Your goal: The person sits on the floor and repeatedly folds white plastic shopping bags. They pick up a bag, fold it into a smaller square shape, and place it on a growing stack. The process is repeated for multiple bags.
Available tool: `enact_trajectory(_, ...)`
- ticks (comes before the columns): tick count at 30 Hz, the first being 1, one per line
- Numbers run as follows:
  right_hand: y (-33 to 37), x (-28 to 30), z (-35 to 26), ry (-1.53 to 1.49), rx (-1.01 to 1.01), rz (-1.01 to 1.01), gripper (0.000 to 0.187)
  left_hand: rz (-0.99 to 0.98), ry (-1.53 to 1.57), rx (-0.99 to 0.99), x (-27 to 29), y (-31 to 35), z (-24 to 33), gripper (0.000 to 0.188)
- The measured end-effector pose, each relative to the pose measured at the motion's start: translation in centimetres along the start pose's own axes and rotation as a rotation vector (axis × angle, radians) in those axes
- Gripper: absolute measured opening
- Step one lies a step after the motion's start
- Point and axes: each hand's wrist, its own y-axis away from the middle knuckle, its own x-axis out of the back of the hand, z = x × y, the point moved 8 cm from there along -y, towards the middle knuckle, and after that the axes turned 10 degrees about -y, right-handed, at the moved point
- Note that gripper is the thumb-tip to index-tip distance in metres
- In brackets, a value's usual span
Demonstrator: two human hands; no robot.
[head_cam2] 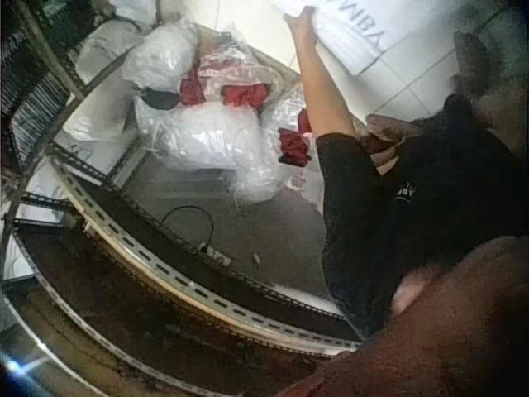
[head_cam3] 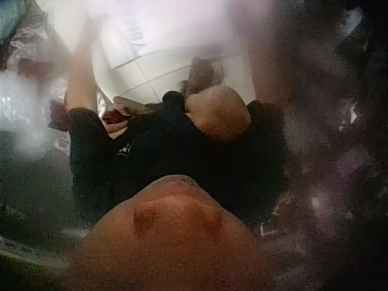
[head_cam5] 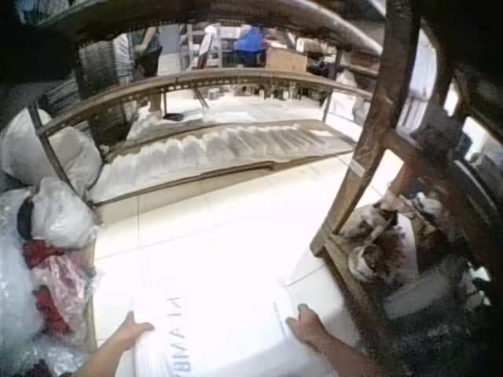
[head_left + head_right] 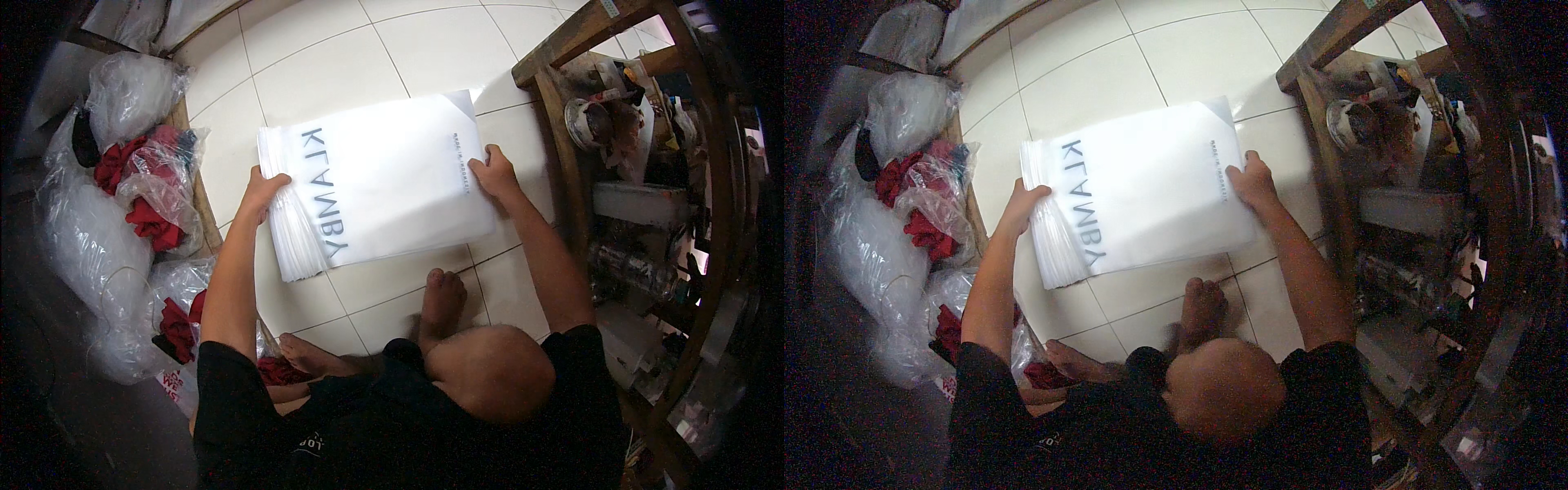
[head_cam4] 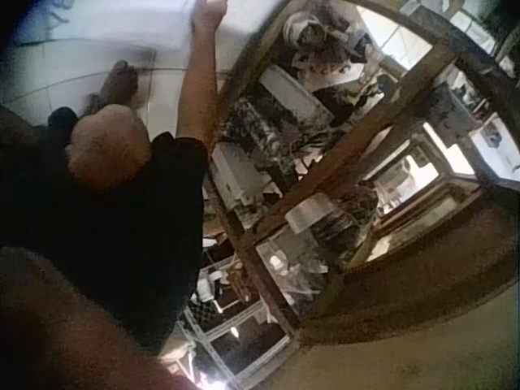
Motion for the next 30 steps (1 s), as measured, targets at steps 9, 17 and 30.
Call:
enact_trajectory(9,3.3,-1.8,-4.0,0.288,0.141,0.017,0.047,0.246,-0.268,-0.005,0.4,1.5,2.3,0.081)
enact_trajectory(17,3.7,-2.3,-3.1,0.207,0.269,0.055,0.042,0.172,-0.511,0.017,0.2,0.8,1.6,0.079)
enact_trajectory(30,6.1,-2.3,-5.8,0.353,0.256,0.215,0.084,0.034,-0.353,-0.046,0.7,-0.7,-0.6,0.082)
